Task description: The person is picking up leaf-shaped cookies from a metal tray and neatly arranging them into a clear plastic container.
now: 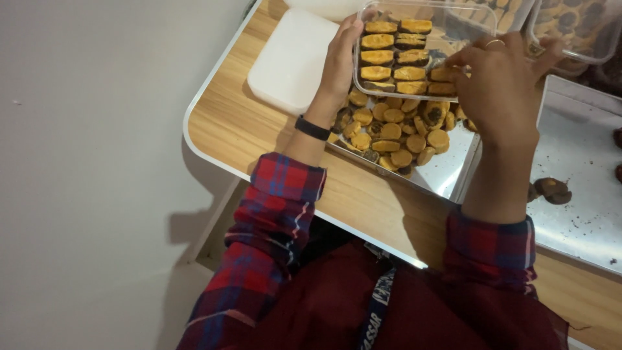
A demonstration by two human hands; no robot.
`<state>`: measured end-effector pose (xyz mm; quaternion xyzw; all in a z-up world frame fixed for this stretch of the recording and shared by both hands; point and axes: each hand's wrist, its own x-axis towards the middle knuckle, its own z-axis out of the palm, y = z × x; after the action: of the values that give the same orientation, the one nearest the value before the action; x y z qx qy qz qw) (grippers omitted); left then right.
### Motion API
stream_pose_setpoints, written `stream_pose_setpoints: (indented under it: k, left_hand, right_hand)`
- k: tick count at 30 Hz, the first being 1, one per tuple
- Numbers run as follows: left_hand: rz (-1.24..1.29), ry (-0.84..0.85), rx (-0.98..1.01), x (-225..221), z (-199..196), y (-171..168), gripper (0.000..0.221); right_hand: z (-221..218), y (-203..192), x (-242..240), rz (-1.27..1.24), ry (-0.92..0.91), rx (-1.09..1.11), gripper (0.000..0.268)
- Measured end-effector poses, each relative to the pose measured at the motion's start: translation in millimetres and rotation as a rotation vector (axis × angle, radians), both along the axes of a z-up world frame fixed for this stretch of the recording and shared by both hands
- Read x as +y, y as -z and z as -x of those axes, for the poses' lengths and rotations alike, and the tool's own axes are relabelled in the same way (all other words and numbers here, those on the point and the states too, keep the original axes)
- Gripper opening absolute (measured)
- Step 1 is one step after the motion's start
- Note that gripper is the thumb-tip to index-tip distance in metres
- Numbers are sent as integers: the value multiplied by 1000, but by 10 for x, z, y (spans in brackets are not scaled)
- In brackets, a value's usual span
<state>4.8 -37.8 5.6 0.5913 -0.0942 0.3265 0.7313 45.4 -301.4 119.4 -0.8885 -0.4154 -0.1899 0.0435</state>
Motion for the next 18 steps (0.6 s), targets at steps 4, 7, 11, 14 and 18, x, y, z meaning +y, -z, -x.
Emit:
stream_pose_setpoints:
  k: [4, 7, 11, 14, 18]
  left_hand:
    - [12, 5, 22, -13, 60, -74, 51]
    - [-13, -2, -1, 3, 44, -55, 50]
    - [129, 88, -172, 97, -102, 119, 45]
    - [173, -130, 30, 143, -9, 58, 56]
    - [286, -236, -18, 264, 44, -2, 60]
  right_hand:
    - [-54, 47, 13, 36, 14, 82, 25]
    - [-47, 33, 44, 26, 8, 65, 20]
    - [9, -17, 25, -167, -63, 0, 23]
    - [94, -276, 158, -469, -208, -53, 34]
    - [19, -242, 59, -422, -40, -351, 30]
